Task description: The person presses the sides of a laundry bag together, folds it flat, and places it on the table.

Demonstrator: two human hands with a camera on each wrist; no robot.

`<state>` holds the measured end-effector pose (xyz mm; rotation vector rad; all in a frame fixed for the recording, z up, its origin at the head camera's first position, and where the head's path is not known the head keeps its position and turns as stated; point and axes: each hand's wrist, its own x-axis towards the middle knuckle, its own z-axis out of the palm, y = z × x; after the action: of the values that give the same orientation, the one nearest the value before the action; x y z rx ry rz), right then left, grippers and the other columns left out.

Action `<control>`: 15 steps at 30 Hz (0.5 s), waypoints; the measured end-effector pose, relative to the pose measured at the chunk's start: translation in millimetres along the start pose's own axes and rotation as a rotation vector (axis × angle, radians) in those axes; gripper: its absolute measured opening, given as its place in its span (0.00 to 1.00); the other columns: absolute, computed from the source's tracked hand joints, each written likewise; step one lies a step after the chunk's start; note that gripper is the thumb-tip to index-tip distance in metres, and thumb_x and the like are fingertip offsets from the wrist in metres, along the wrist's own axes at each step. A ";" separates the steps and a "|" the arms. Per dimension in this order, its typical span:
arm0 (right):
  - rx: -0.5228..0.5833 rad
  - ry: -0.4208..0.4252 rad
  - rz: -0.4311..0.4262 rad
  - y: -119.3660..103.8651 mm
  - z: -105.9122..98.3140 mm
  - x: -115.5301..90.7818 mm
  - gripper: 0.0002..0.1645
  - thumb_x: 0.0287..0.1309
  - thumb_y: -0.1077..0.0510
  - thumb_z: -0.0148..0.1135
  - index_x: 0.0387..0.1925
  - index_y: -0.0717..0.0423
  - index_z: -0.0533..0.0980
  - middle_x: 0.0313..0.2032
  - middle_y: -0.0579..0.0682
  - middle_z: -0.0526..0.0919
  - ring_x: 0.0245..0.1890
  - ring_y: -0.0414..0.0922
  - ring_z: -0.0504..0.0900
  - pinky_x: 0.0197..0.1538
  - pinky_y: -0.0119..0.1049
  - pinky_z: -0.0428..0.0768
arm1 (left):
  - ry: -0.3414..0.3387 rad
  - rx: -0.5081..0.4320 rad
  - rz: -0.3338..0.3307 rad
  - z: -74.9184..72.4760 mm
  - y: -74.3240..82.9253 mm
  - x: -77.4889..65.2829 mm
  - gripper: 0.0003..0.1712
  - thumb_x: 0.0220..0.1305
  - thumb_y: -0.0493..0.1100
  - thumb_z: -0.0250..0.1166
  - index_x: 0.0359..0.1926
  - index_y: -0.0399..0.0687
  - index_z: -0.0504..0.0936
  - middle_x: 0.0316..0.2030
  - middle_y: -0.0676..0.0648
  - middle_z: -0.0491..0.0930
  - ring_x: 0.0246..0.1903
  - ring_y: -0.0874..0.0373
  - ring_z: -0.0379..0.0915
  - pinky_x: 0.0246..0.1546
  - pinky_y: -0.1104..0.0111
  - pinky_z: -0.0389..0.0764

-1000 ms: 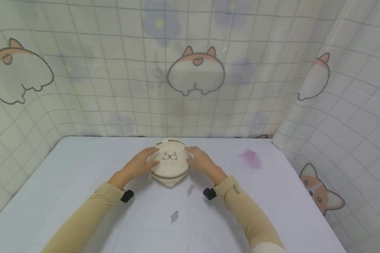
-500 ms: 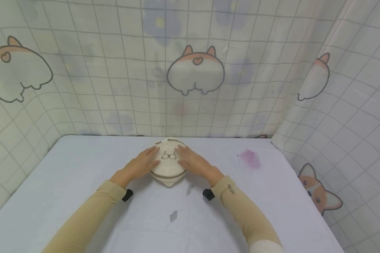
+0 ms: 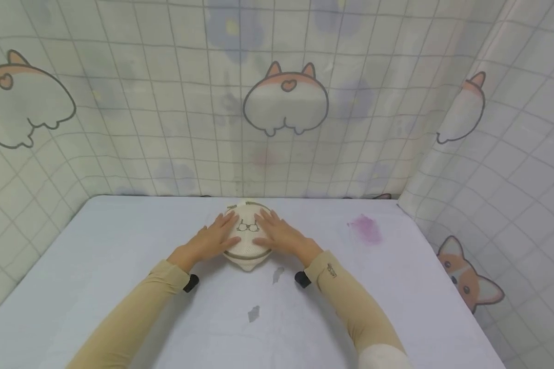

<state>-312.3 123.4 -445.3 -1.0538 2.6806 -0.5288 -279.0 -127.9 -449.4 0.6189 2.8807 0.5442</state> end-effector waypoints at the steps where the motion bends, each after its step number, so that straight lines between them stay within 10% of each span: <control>1: -0.008 -0.012 0.005 0.4 0.8 -0.1 0.48 0.77 0.40 0.51 0.82 0.58 0.44 0.81 0.59 0.38 0.79 0.65 0.37 0.76 0.62 0.48 | -0.011 -0.002 0.001 0.5 0.8 -0.2 0.43 0.80 0.61 0.48 0.82 0.45 0.46 0.81 0.43 0.39 0.79 0.38 0.33 0.68 0.30 0.50; 15: -0.096 -0.053 0.044 0.5 11.5 7.2 0.57 0.72 0.33 0.54 0.82 0.59 0.39 0.81 0.59 0.36 0.79 0.63 0.35 0.75 0.62 0.51 | -0.052 0.053 -0.044 5.3 7.9 -0.2 0.55 0.73 0.69 0.55 0.82 0.42 0.42 0.81 0.40 0.36 0.78 0.34 0.30 0.67 0.27 0.45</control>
<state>-314.1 115.9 -456.5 -1.0162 2.6999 -0.3624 -274.8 -119.6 -451.4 0.5663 2.8608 0.4411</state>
